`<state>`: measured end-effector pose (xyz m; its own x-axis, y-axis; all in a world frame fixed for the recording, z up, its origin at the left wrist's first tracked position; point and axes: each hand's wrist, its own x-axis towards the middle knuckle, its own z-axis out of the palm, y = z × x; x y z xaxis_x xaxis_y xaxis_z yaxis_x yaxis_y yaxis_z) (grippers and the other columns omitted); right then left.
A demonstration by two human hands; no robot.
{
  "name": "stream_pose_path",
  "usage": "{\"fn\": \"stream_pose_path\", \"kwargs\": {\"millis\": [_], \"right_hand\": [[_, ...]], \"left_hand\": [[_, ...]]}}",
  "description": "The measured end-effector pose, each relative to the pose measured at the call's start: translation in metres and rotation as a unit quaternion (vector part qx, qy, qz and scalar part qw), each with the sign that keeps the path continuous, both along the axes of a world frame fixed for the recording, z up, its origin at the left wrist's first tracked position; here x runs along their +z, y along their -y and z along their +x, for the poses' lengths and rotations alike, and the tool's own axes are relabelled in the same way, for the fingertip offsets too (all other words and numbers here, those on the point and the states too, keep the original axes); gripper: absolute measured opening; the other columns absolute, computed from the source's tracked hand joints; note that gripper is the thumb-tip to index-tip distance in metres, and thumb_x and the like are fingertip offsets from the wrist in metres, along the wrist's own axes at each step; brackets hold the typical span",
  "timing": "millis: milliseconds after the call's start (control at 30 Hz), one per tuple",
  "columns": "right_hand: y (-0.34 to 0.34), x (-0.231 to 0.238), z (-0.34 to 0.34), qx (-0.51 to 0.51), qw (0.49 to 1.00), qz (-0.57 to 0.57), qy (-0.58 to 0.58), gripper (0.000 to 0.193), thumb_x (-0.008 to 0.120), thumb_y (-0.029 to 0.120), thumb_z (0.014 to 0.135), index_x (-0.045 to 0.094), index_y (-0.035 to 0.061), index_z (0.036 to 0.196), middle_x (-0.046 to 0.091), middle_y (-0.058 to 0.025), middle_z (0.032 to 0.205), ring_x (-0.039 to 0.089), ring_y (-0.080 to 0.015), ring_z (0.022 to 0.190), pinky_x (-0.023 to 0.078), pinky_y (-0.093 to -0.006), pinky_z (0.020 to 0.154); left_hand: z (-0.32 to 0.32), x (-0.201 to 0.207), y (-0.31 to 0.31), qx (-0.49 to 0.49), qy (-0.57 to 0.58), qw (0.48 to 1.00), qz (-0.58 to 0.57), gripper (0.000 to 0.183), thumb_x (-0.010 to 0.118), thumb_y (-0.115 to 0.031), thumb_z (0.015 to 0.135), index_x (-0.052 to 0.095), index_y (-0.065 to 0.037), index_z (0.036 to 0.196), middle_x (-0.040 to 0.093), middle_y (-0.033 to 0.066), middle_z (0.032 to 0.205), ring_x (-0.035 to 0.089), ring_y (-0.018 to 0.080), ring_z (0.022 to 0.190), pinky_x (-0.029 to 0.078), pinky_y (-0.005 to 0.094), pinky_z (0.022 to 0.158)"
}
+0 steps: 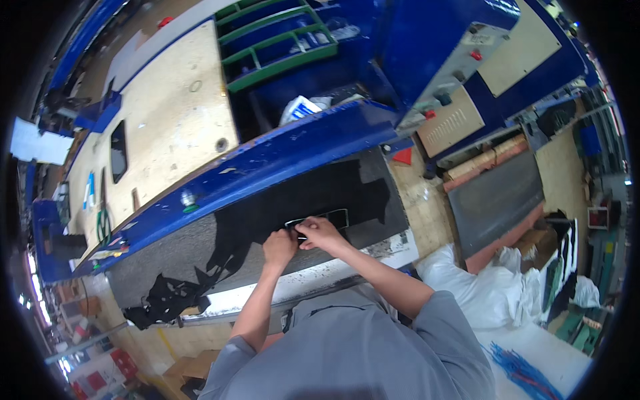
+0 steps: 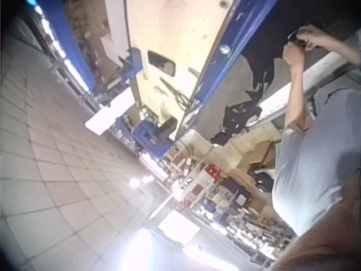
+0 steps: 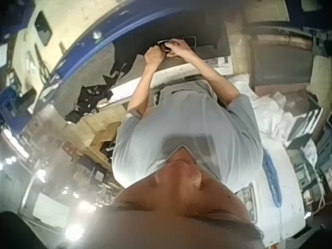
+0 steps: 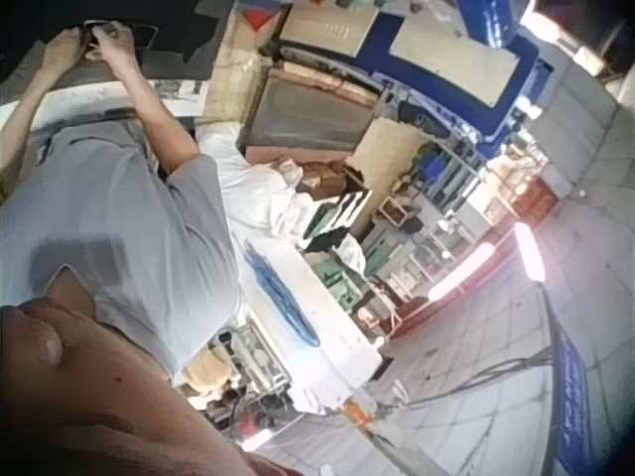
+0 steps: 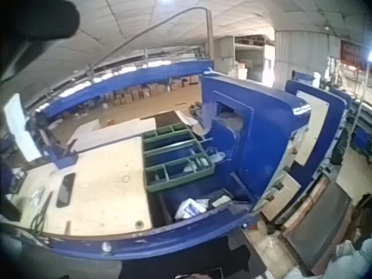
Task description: Cutting out footwear patterns from black fabric using a stencil and scissors.
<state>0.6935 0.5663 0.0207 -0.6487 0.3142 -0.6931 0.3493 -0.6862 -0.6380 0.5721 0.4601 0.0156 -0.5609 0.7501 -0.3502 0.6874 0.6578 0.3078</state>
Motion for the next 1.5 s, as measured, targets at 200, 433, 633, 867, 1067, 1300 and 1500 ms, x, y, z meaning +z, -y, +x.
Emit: {"fn": "stream_pose_path", "kwargs": {"millis": [200, 433, 633, 867, 1067, 1300, 1500], "right_hand": [[-0.001, -0.006, -0.010, 0.061, 0.997, 0.053, 0.000, 0.024, 0.067, 0.030, 0.095, 0.060, 0.0070, 0.089, 0.054, 0.0019, 0.071, 0.050, -0.0070, 0.057, 0.042, -0.0250, 0.051], [-0.011, 0.005, 0.003, 0.020, 0.999, -0.034, 0.023, 0.022, 0.066, 0.027, 0.094, 0.060, 0.0061, 0.093, 0.058, -0.0002, 0.078, 0.057, -0.0117, 0.061, 0.052, -0.0285, 0.058], [-0.045, 0.005, 0.019, -0.018, 1.000, -0.007, 0.017, 0.020, 0.058, 0.021, 0.098, 0.058, 0.0012, 0.104, 0.070, -0.0154, 0.098, 0.070, -0.0227, 0.062, 0.059, -0.0328, 0.056], [-0.018, 0.012, 0.009, 0.075, 0.971, 0.224, 0.026, 0.030, 0.062, 0.022, 0.100, 0.062, -0.0057, 0.111, 0.072, -0.0135, 0.090, 0.075, -0.0222, 0.072, 0.056, -0.0267, 0.057], [-0.024, 0.020, -0.001, 0.072, 0.975, 0.209, 0.026, 0.028, 0.057, 0.022, 0.101, 0.062, -0.0028, 0.113, 0.070, -0.0130, 0.102, 0.075, -0.0260, 0.074, 0.059, -0.0285, 0.060], [-0.033, 0.008, 0.016, -0.088, 0.995, 0.032, 0.029, 0.033, 0.055, 0.026, 0.100, 0.065, -0.0047, 0.106, 0.067, -0.0243, 0.117, 0.074, -0.0308, 0.069, 0.060, -0.0326, 0.060], [-0.066, 0.031, 0.042, 0.206, 0.750, 0.588, 0.223, 0.048, 0.055, 0.044, 0.096, 0.071, 0.0022, 0.080, 0.073, -0.0168, 0.075, 0.074, -0.0286, 0.071, 0.060, -0.0401, 0.072]], "left_hand": [[-0.003, 0.012, -0.017, -0.021, 0.017, 0.994, -0.107, 0.035, 0.052, -0.030, 0.094, 0.075, -0.004, 0.093, 0.073, 0.0219, 0.096, 0.073, 0.0373, 0.093, 0.058, 0.0483, 0.082], [-0.003, 0.007, -0.009, 0.019, 0.052, 0.995, -0.080, 0.039, 0.053, -0.036, 0.095, 0.074, -0.003, 0.090, 0.072, 0.0231, 0.091, 0.072, 0.0376, 0.089, 0.058, 0.0498, 0.079], [0.007, 0.006, -0.013, 0.081, 0.044, 0.995, 0.024, 0.042, 0.056, -0.037, 0.093, 0.074, -0.002, 0.081, 0.071, 0.0241, 0.080, 0.072, 0.0396, 0.077, 0.059, 0.0498, 0.071], [0.000, 0.016, -0.018, 0.058, 0.058, 0.996, -0.017, 0.046, 0.052, -0.041, 0.094, 0.076, -0.003, 0.085, 0.072, 0.0240, 0.087, 0.073, 0.0390, 0.085, 0.059, 0.0489, 0.077], [-0.008, 0.007, -0.012, 0.079, 0.017, 0.997, 0.012, 0.053, 0.052, -0.048, 0.095, 0.076, -0.002, 0.085, 0.071, 0.0259, 0.083, 0.072, 0.0419, 0.082, 0.058, 0.0505, 0.074], [0.000, 0.005, -0.018, 0.068, 0.003, 0.997, 0.024, 0.052, 0.054, -0.047, 0.095, 0.075, -0.001, 0.082, 0.071, 0.0253, 0.080, 0.072, 0.0409, 0.078, 0.059, 0.0499, 0.071], [-0.005, -0.001, -0.017, 0.058, 0.025, 0.998, 0.025, 0.050, 0.054, -0.045, 0.095, 0.074, -0.001, 0.080, 0.071, 0.0248, 0.080, 0.072, 0.0403, 0.080, 0.058, 0.0501, 0.074]]}}
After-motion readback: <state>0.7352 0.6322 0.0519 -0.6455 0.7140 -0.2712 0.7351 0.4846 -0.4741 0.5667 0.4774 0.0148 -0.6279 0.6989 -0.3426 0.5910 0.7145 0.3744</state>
